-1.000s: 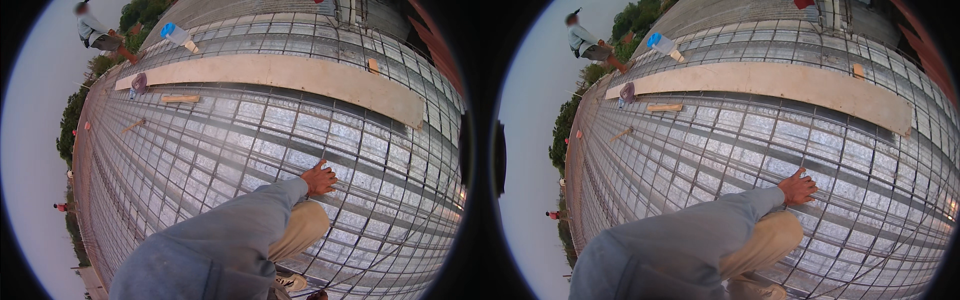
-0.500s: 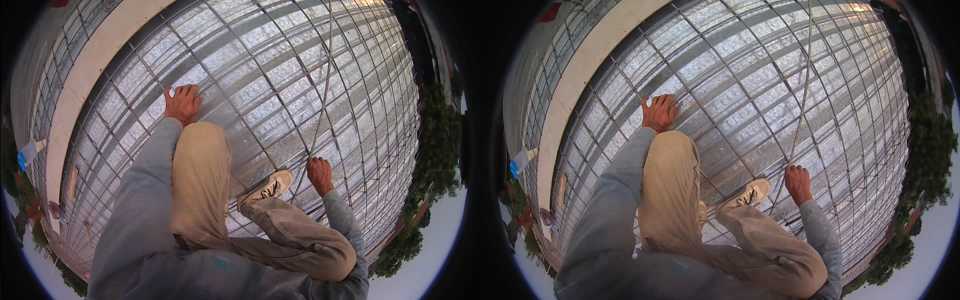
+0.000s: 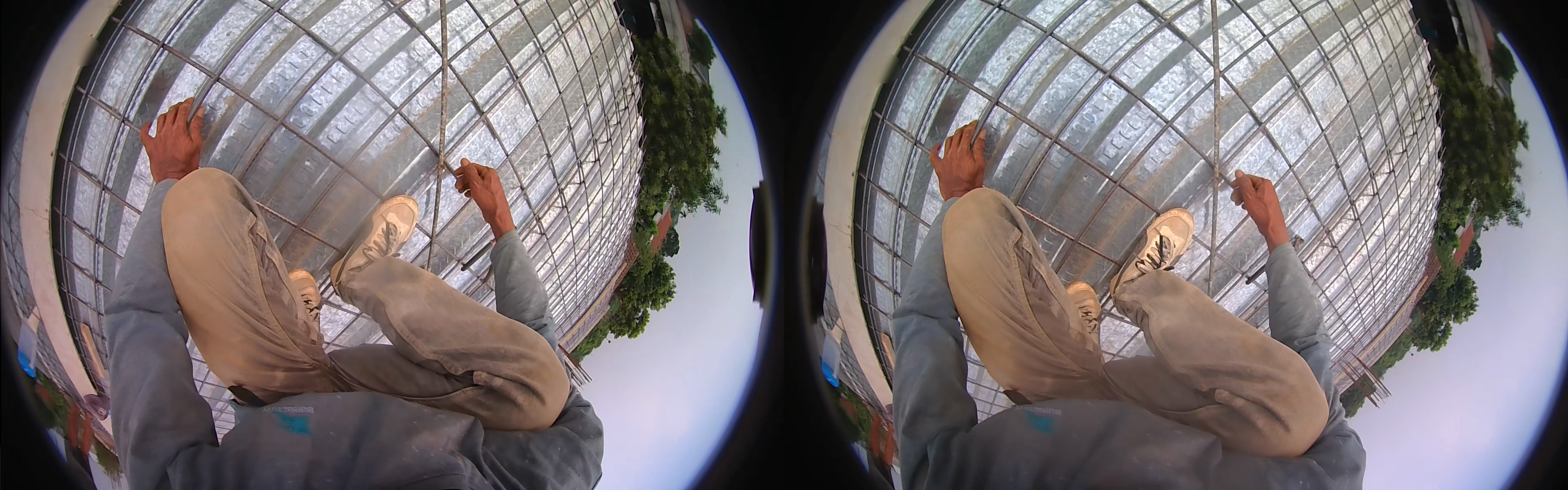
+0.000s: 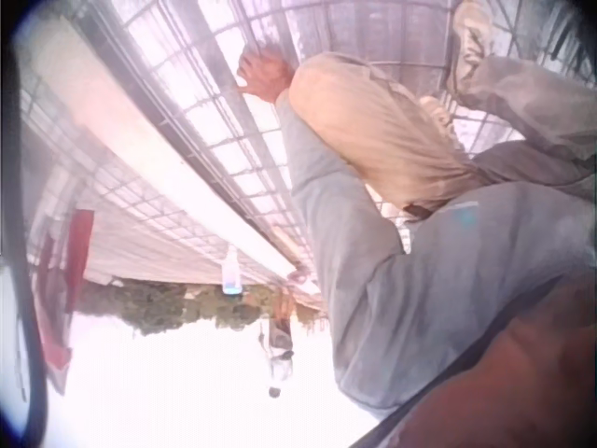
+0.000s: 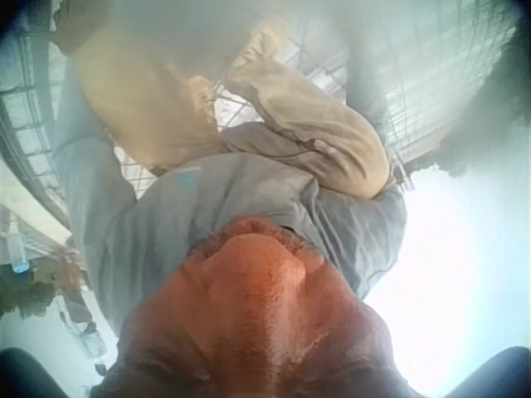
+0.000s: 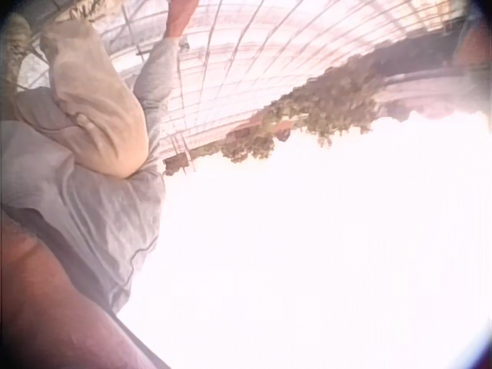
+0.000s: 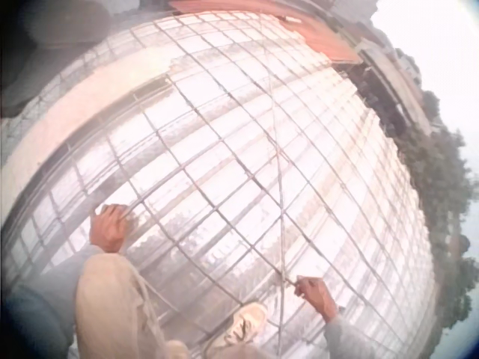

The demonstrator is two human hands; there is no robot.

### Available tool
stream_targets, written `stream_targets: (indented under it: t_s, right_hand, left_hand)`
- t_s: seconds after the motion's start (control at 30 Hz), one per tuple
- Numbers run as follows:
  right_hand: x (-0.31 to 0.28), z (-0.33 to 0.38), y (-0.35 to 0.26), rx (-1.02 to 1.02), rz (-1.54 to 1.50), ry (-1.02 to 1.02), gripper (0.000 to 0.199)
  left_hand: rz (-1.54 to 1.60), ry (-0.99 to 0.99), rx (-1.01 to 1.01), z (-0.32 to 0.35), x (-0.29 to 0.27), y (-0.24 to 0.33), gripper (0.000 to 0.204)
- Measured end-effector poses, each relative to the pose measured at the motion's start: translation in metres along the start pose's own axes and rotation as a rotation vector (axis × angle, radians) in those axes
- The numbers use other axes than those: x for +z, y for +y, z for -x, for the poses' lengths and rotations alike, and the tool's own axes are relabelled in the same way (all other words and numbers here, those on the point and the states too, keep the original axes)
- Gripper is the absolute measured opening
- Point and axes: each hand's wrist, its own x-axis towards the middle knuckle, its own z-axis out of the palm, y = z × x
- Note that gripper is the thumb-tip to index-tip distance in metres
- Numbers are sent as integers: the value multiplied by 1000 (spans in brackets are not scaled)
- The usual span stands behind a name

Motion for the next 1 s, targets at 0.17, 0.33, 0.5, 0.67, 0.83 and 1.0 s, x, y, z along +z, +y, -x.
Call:
stream_targets:
  t_s: [0.17, 0.33, 0.5, 0.67, 0.83, 1.0]
  right_hand:
    - [-60, 56, 147, 85, 439, 824, 53]
    - [-79, 141, 297, 469, 273, 718, 105]
    - [-29, 108, 283, 491, 206, 677, 123]
    - [-47, 102, 293, 511, 411, 636, 100]
    - [-41, 108, 275, 400, 510, 615, 45]
    - [-34, 102, 209, 363, 159, 615, 38]
  left_hand:
    - [-42, -19, -21, 1, 4, -8, 48]
    - [-20, -7, 21, -13, 17, 21, 48]
    - [-84, 35, 3, -6, 21, -15, 49]
    - [-44, 13, 16, -11, 21, -7, 49]
    - [-29, 50, 7, -6, 11, 0, 47]
    - [-25, 48, -3, -1, 10, -6, 45]
